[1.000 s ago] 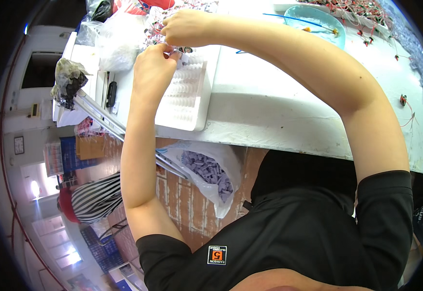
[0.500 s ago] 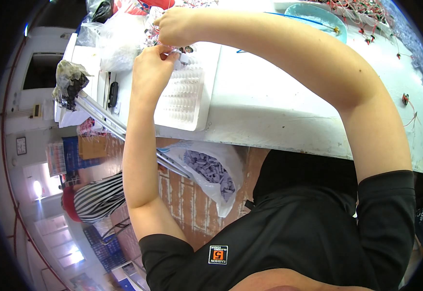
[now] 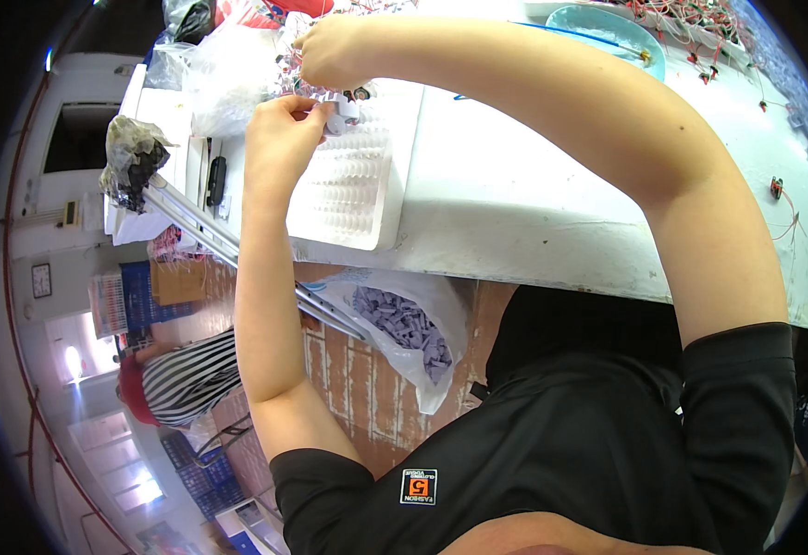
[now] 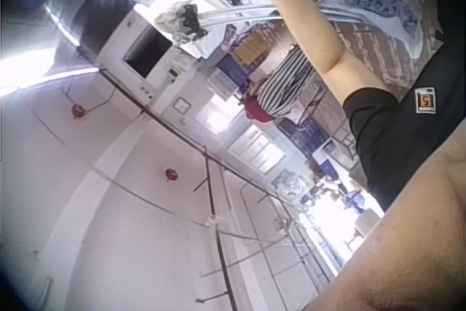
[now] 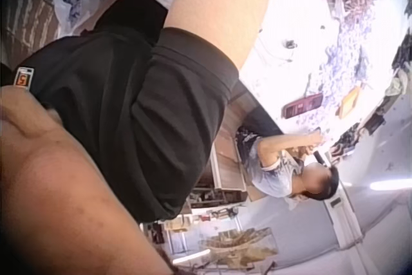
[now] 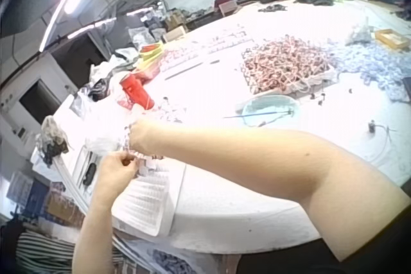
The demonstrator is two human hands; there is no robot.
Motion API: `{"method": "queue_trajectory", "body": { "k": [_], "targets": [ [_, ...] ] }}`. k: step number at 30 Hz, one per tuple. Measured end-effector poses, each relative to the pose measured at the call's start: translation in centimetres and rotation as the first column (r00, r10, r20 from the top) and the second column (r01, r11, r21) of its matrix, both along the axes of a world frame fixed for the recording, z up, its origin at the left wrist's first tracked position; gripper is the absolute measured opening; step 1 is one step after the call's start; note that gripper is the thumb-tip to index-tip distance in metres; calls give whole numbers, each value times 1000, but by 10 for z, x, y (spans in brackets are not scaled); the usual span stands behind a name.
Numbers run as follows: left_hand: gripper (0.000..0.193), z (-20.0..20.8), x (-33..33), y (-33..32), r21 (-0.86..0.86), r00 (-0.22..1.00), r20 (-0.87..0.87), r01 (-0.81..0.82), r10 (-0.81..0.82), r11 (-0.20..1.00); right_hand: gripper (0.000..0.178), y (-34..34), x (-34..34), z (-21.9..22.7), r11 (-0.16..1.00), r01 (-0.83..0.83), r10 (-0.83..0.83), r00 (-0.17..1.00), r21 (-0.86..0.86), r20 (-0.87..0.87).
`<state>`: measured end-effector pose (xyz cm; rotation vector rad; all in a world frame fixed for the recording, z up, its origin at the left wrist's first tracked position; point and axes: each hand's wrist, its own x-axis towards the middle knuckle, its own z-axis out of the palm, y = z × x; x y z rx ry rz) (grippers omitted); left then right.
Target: The recorder is assembling small electronic/mechanical toy components, including housing, motors, and wires, and applying adhesive.
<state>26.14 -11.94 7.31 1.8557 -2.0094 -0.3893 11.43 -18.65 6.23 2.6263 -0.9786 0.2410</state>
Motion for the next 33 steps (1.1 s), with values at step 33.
{"method": "queue_trajectory", "body": {
  "k": [33],
  "targets": [
    [27, 3, 28, 3, 138, 848, -529, 39, 41, 990, 28, 35, -29, -44, 850, -123, -210, 812, 512, 544]
  ]
}}
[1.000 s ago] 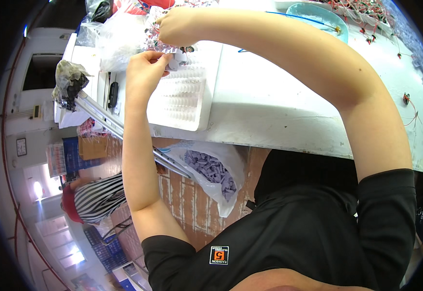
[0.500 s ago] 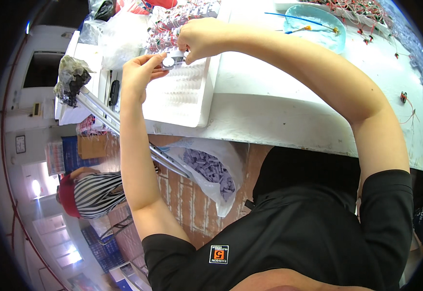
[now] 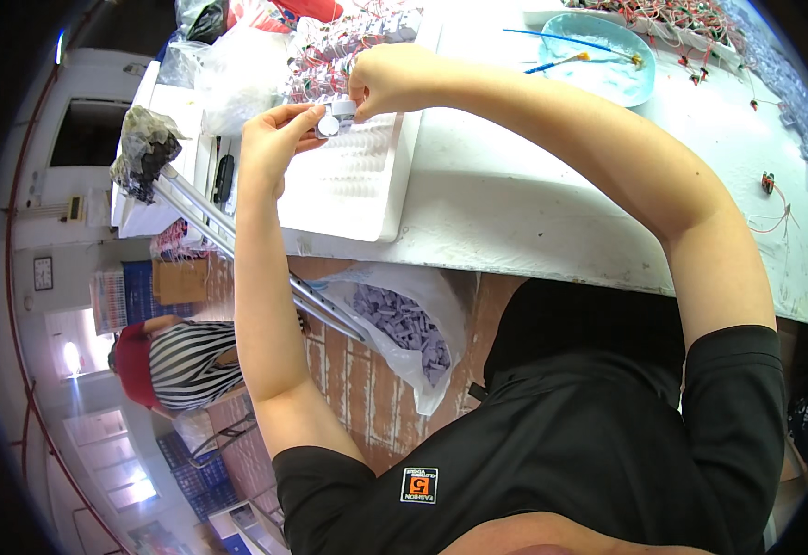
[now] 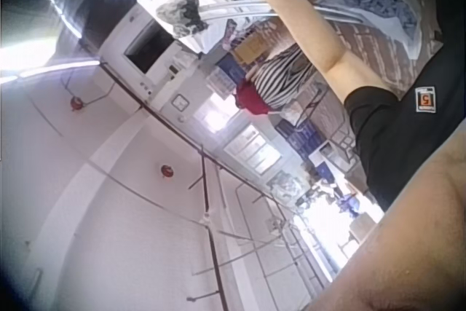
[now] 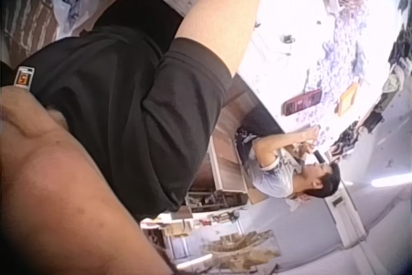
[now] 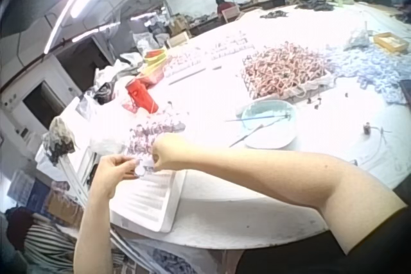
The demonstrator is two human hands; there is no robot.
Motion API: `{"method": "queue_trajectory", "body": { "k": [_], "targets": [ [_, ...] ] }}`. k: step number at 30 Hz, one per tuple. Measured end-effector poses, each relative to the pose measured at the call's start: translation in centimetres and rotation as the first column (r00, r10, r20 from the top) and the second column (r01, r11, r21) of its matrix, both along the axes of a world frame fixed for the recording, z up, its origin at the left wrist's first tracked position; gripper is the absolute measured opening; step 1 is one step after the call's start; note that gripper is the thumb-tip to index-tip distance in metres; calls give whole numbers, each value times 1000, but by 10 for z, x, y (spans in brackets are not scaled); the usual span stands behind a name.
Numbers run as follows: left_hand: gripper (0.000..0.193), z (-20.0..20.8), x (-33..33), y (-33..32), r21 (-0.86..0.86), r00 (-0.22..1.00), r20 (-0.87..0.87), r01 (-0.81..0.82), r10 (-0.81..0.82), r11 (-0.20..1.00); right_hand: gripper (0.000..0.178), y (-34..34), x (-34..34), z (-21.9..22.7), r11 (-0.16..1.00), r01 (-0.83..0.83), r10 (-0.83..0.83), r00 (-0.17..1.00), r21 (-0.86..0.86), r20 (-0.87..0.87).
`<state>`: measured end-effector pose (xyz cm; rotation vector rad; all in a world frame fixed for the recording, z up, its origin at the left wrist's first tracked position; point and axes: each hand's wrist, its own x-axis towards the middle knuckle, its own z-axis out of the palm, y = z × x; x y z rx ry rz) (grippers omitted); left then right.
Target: The recorder is assembling small electronic/mechanical toy components, including housing, motors, and wires, and applying adhesive.
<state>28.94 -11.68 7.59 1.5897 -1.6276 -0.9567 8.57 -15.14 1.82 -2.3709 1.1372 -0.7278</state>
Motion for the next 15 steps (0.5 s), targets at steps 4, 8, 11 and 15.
{"method": "queue_trajectory", "body": {
  "k": [4, 8, 11, 15],
  "targets": [
    [26, 0, -2, 1, -15, 1000, -16, 15, -15, 1000, 26, 2, -1, -8, 980, 60, -63, 998, -190, -6],
    [28, 0, -5, 10, -21, 999, 32, 16, -16, 1000, 22, 6, -1, -16, 920, 102, -91, 995, -378, 47],
    [31, -5, -8, 11, -43, 999, 0, 37, -37, 998, 21, 6, -4, -20, 853, 143, -139, 989, -502, 46],
    [34, -17, -2, 15, -124, 998, -23, 59, -63, 990, 22, 5, -1, -20, 785, 182, -139, 983, -592, 117]
  ]
}}
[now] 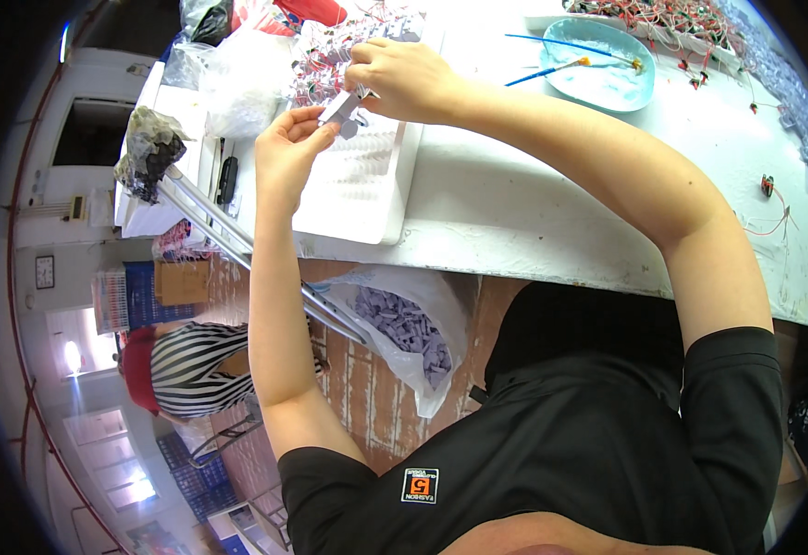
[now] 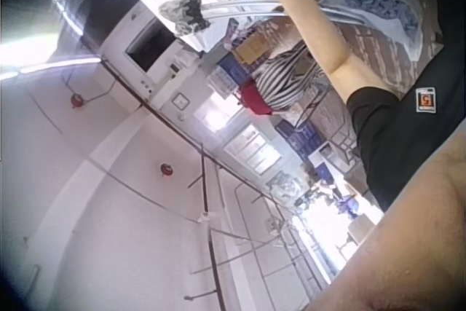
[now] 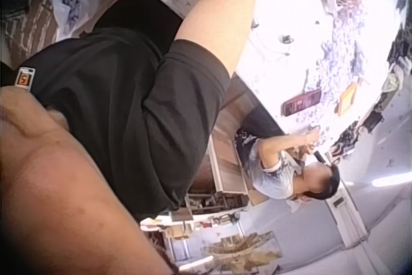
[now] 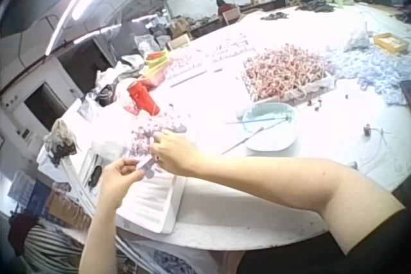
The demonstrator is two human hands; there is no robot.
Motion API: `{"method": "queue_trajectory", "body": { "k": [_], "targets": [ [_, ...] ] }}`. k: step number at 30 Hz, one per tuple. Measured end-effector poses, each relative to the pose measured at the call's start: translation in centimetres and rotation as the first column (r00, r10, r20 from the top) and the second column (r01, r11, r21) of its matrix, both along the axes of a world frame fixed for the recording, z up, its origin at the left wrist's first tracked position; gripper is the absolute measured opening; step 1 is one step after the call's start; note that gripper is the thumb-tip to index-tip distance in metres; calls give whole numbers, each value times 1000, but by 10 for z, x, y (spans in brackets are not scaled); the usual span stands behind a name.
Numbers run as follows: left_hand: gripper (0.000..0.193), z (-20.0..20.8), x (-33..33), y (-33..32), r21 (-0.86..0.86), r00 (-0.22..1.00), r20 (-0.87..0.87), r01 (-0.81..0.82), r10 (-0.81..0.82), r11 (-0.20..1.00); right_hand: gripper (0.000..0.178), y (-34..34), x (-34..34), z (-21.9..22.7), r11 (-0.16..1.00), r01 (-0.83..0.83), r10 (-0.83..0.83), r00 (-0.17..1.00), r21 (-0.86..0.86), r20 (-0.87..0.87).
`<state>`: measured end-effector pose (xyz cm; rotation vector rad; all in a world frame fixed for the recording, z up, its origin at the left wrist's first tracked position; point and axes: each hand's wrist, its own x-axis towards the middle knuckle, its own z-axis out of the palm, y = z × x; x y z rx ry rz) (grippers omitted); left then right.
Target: The recorder is assembling small electronic/mechanical toy components, including housing, motors, and wires, and applying adhesive.
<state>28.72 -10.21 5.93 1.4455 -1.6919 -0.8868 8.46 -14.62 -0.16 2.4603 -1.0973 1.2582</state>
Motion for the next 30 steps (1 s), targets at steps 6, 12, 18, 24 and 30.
{"method": "queue_trajectory", "body": {
  "k": [6, 12, 18, 24, 30],
  "targets": [
    [30, -13, -3, 4, -78, 1000, -27, -7, 5, 997, 22, -2, 0, -2, 994, 27, -23, 999, -101, 47],
    [27, -28, -1, 4, -123, 994, -108, -44, 31, 991, 23, -1, 2, 0, 995, 5, -2, 999, -95, 37],
    [24, -43, -12, 4, -272, 994, 6, -105, 110, 957, 28, -2, 3, -7, 1000, -3, 1, 997, 21, 77],
    [24, -48, -18, 6, -350, 985, 59, -132, 162, 928, 30, -4, 4, -6, 988, 1, -22, 990, 157, 136],
    [27, -47, -21, 8, -364, 971, 117, -152, 208, 919, 28, -5, 2, -7, 988, 23, -38, 995, 156, 93]
  ]
}}
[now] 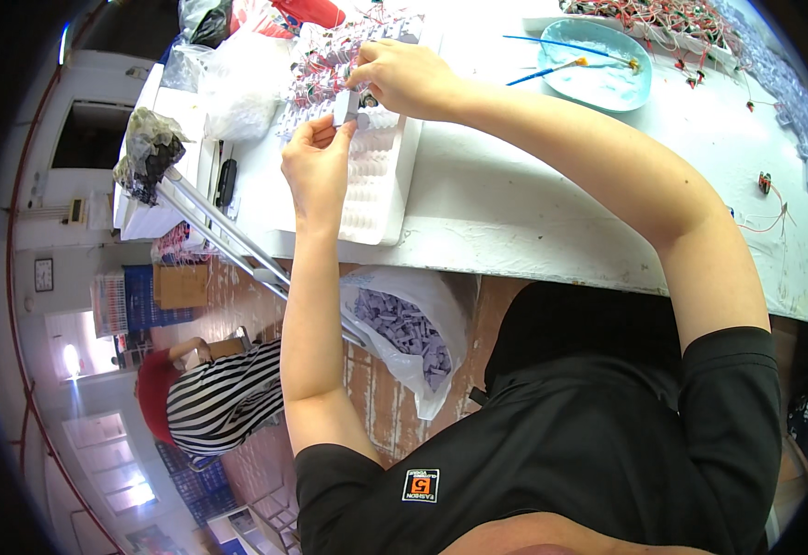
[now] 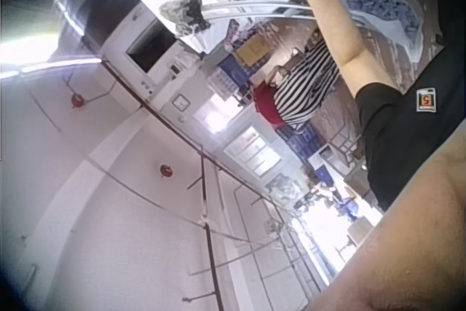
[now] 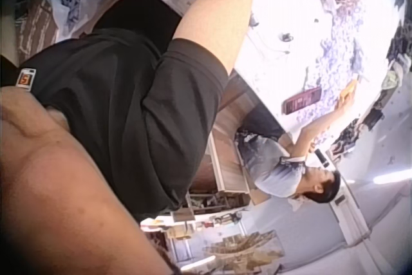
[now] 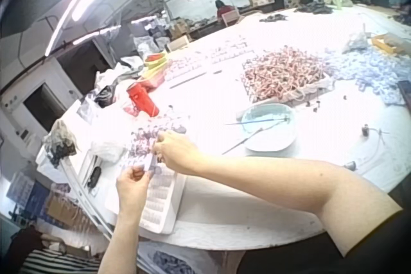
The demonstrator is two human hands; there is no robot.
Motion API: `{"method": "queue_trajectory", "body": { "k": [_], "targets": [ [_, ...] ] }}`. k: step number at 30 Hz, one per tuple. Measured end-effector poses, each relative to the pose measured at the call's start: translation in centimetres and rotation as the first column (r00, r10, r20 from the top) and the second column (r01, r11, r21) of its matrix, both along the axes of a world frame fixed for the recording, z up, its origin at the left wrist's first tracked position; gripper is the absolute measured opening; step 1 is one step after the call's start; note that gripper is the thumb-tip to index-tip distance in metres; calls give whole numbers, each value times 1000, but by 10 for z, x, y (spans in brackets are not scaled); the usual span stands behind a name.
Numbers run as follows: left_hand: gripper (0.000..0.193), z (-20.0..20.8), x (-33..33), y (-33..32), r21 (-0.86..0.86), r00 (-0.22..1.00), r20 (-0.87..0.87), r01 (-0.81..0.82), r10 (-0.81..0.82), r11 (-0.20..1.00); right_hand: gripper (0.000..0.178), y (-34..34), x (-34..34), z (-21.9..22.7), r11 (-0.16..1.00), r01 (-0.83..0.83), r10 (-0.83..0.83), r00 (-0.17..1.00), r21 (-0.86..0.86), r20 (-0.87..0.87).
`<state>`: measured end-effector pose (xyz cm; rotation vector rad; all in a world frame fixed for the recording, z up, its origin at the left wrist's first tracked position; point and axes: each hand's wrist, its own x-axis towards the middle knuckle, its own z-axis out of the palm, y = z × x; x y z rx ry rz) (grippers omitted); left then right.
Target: The recorder is assembling small electronic/mechanical toy components, including housing, motors, and wires, and applying adhesive.
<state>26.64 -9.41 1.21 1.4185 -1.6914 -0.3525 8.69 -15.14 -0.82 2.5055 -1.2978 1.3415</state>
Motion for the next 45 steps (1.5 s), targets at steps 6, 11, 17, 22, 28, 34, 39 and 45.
{"method": "queue_trajectory", "body": {
  "k": [6, 11, 17, 22, 28, 34, 39, 45],
  "targets": [
    [26, 5, -1, 3, 2, 1000, 2, 19, -19, 1000, 30, 2, -2, 3, 1000, -12, 12, 1000, -8, 23],
    [24, 14, -5, 4, -10, 998, 45, 49, -49, 999, 32, 1, -12, 8, 999, -33, 34, 998, -8, 51],
    [21, 4, 23, 2, 154, 844, -530, 186, -78, 970, 34, 73, -10, 44, 886, -369, 144, 795, 280, 590],
    [18, 5, 34, 12, 159, 494, -866, 418, -77, 894, 31, 228, -50, 122, -44, -929, 104, 362, 368, 926],
    [20, -17, 30, -1, 97, 319, -946, 424, -49, 901, 29, 255, -68, 141, -305, -930, 125, 177, 208, 976],
    [23, -8, 43, 4, 111, 401, -914, 373, -52, 921, 26, 246, -60, 141, -224, -957, 141, 156, 185, 978],
    [30, -18, 18, 10, -19, 455, -872, 340, -182, 940, 25, 260, -61, 142, -244, -955, 274, 97, 167, 957],
    [28, -11, 17, 21, 17, 565, -816, 233, -121, 972, 23, 267, -47, 141, -234, -955, 414, 69, 180, 908]
  ]
}}
